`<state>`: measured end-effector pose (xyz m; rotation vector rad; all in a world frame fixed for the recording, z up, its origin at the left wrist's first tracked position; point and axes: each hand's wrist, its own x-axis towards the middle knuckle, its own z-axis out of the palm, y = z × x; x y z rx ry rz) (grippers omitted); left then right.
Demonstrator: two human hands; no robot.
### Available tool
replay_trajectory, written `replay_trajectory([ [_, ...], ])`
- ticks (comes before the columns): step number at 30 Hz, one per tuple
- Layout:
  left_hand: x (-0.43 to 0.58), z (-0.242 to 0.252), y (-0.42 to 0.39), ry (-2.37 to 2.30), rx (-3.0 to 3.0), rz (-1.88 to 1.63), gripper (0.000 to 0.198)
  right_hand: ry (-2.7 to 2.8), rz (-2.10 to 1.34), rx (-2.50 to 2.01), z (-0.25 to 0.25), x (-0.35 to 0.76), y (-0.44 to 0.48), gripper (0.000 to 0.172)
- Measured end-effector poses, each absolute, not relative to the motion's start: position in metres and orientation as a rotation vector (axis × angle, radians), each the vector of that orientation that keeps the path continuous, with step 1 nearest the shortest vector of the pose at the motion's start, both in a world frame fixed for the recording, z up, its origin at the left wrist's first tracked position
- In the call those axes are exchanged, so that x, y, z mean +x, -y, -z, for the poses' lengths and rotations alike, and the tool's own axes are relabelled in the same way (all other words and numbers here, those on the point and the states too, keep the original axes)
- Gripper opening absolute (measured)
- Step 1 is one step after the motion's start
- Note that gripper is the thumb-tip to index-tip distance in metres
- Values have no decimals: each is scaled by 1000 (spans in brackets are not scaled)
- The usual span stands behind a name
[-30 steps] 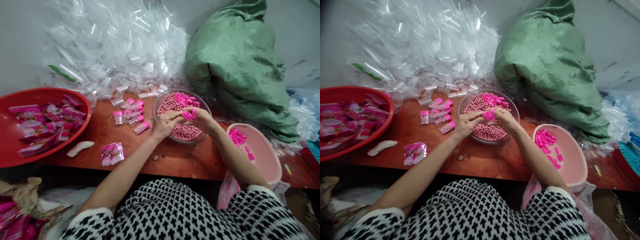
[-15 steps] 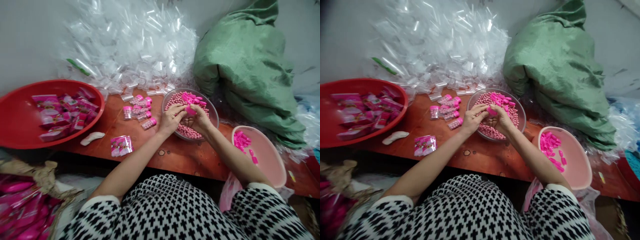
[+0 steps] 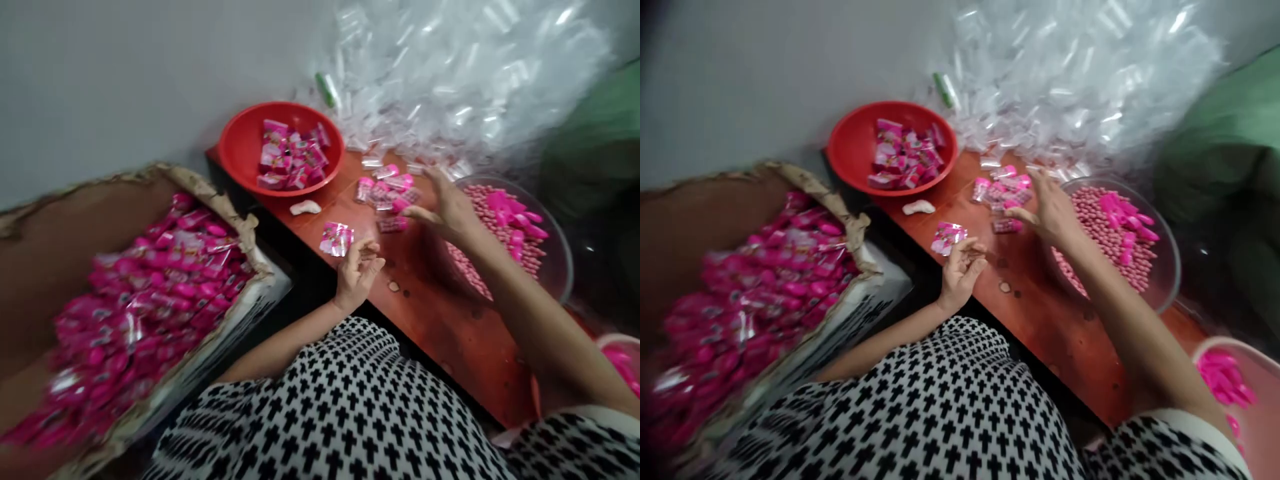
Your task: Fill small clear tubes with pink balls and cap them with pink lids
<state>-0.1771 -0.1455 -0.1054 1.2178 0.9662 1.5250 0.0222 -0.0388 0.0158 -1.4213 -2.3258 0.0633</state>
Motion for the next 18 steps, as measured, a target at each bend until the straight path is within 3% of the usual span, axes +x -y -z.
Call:
replay_trajectory([
  [5,-244,145,180,-1388,1074,-1135,32,2435,-6,-1164,-18,7,106,55],
  [12,-290,227,144,-1775,908,-636,15,2530,-192,-984,41,-20,193,41],
  [18,-272,240,103,-1770,1000,-421,37,2549,-236,-1090,67,-12,218,30],
])
